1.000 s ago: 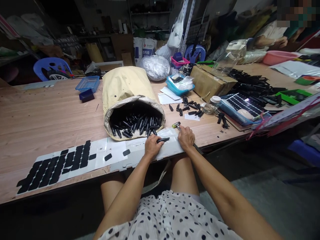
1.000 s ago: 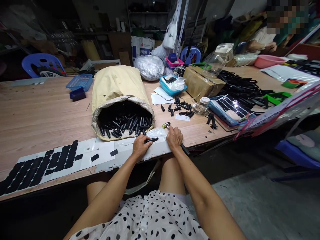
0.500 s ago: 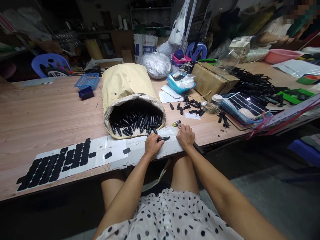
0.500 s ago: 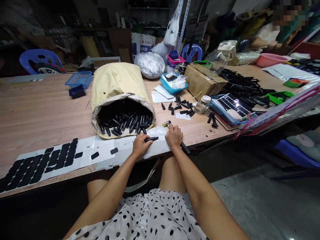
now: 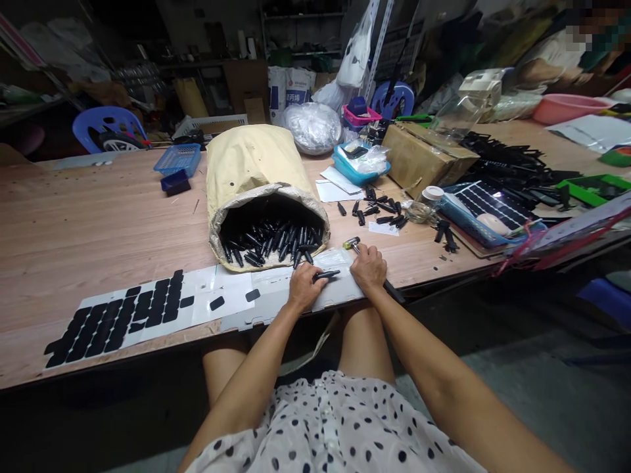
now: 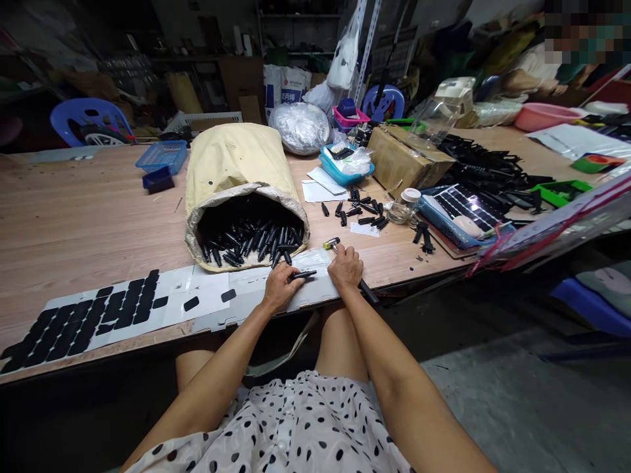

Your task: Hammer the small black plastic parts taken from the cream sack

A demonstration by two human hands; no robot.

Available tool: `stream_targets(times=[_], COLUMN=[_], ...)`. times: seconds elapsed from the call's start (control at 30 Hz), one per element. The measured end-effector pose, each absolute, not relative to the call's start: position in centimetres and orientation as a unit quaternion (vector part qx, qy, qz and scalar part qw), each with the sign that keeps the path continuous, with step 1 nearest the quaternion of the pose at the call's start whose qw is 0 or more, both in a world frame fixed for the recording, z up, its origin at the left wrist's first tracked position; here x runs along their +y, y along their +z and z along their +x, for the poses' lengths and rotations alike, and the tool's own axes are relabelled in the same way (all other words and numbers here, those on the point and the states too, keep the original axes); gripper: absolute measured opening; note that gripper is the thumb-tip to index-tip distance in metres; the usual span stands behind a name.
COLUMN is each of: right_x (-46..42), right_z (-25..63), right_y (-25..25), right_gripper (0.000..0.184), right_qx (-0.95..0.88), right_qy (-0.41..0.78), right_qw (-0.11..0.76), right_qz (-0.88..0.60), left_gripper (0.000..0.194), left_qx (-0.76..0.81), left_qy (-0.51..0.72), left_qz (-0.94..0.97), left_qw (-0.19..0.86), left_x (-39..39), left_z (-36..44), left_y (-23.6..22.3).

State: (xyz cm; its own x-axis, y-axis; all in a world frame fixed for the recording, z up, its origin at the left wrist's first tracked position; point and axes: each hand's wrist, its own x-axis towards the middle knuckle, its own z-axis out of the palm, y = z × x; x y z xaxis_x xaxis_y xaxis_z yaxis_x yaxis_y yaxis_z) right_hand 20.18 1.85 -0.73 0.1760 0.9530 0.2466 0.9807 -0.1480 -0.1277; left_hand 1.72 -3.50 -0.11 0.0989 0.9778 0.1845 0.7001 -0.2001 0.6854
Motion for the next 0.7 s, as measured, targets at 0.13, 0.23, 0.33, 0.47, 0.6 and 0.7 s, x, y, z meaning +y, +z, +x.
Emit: stream_targets(times=[0.13, 0.23, 0.33, 0.47, 0.6, 0.7], right_x=[1.9, 2.0, 2.1, 2.2, 2.1, 2.0], right_z=[20.1, 20.1, 20.2, 20.4, 20.4, 20.3], right_y=[-0.8, -1.1, -1.4, -1.7, -1.4, -1.1], right_gripper=[0.038, 0.038, 0.038, 0.037, 0.037, 0.038], right_qx=[-0.637, -0.634, -0.636, -0.636, -0.638, -0.636], right_qy=[-0.056, -0.057, -0.060, -0.069, -0.064, -0.059], right_qw=[0.136, 0.139, 0.146, 0.150, 0.144, 0.140], right_qz=[-0.757, -0.758, -0.756, -0.754, -0.754, -0.757], left_gripper=[0.021, 0.026, 0.027, 0.026, 0.019, 0.018], left_qx=[0.458, 0.438, 0.575, 0.756, 0.783, 0.779], left_qy=[0.337, 0.299, 0.203, 0.048, 0.058, 0.090], left_qz=[0.780, 0.788, 0.699, 0.533, 0.520, 0.533], left_qw=[0.262, 0.312, 0.374, 0.377, 0.336, 0.319], left_x=[-9.2, -14.2, -16.8, -16.0, -13.9, -13.0], left_z=[0.8, -0.8, -2.4, -3.9, -4.6, -4.8], left_y=[-0.9, -3.0, -5.5, -8.3, -9.7, -10.3])
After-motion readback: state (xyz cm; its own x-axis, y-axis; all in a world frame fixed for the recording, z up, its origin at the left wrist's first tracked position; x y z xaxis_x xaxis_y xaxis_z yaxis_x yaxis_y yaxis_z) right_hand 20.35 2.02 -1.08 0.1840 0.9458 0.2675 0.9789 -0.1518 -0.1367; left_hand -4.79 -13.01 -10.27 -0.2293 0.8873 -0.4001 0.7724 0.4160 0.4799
